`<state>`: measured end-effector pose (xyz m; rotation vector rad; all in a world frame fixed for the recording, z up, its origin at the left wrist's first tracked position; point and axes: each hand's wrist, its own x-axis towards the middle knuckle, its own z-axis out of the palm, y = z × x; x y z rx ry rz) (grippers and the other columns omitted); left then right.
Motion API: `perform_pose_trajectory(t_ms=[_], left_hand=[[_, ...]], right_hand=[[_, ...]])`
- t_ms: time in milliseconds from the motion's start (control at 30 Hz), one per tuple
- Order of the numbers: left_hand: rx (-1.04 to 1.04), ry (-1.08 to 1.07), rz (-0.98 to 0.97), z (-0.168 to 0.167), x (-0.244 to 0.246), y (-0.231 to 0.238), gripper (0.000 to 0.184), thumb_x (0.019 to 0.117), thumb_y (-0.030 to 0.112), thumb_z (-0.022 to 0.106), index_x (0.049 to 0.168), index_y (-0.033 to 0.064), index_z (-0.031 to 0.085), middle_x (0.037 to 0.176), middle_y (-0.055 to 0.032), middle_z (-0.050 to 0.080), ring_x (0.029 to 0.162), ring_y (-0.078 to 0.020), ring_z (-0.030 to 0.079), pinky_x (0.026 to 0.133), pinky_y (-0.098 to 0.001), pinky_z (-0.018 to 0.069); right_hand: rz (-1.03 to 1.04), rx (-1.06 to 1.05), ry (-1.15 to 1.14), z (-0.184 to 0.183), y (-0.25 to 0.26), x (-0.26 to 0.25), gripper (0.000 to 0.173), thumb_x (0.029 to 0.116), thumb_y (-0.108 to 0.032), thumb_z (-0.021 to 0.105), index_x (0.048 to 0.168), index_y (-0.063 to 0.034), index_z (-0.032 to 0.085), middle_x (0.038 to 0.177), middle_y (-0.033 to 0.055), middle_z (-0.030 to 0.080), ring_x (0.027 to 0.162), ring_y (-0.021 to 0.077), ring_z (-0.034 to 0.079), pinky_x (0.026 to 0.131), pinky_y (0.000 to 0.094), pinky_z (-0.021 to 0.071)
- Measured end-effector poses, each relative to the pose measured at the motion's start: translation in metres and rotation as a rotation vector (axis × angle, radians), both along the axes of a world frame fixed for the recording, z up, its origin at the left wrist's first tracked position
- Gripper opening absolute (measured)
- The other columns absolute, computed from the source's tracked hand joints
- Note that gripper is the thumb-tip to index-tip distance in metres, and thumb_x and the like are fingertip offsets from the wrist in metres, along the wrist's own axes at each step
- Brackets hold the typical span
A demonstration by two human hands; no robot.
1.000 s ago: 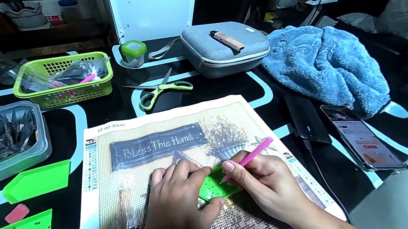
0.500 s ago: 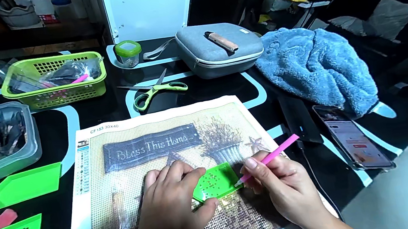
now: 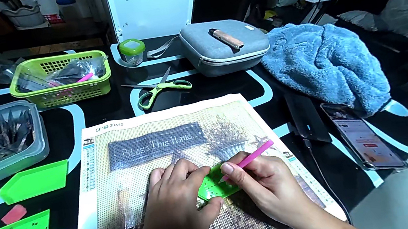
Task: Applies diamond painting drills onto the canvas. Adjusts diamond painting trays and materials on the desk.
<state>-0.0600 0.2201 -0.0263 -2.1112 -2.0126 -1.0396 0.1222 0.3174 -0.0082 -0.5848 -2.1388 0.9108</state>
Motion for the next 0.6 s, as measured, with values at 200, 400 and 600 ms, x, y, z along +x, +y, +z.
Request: perform_pose_trajectory(t_ms=[200, 400, 600], left_hand=[[-0.001, 0.003, 0.000, 0.001, 0.001, 0.000, 0.040, 0.0816, 0.053, 0.063, 0.108, 0.0267, 0.080, 0.094, 0.0079, 0.070, 0.084, -0.0090, 0.064, 0.078, -0.0380, 0.0447], [-0.006, 0.018, 0.024, 0.001, -0.001, 0.000, 0.042, 0.0821, 0.053, 0.064, 0.109, 0.0260, 0.080, 0.096, 0.0067, 0.071, 0.084, -0.0104, 0.065, 0.079, -0.0392, 0.0470], [-0.029, 0.019, 0.031, 0.001, -0.002, 0.000, 0.042, 0.0823, 0.054, 0.063, 0.110, 0.0264, 0.080, 0.096, 0.0074, 0.070, 0.084, -0.0098, 0.065, 0.079, -0.0389, 0.0465]], right_hand=[[0.009, -0.054, 0.055, 0.001, 0.000, 0.001, 0.027, 0.1066, -0.023, 0.055, 0.090, -0.0081, 0.070, 0.077, -0.0045, 0.068, 0.069, -0.0011, 0.064, 0.063, 0.0141, 0.0541], [-0.066, -0.301, 0.246, 0.003, 0.000, 0.023, 0.026, 0.1072, -0.026, 0.055, 0.091, -0.0137, 0.071, 0.078, -0.0031, 0.071, 0.065, 0.0014, 0.065, 0.059, 0.0148, 0.0543], [-0.083, -0.172, 0.146, -0.008, -0.001, 0.034, 0.027, 0.1075, -0.024, 0.053, 0.089, -0.0114, 0.068, 0.074, -0.0071, 0.066, 0.064, -0.0030, 0.060, 0.058, 0.0127, 0.0507]])
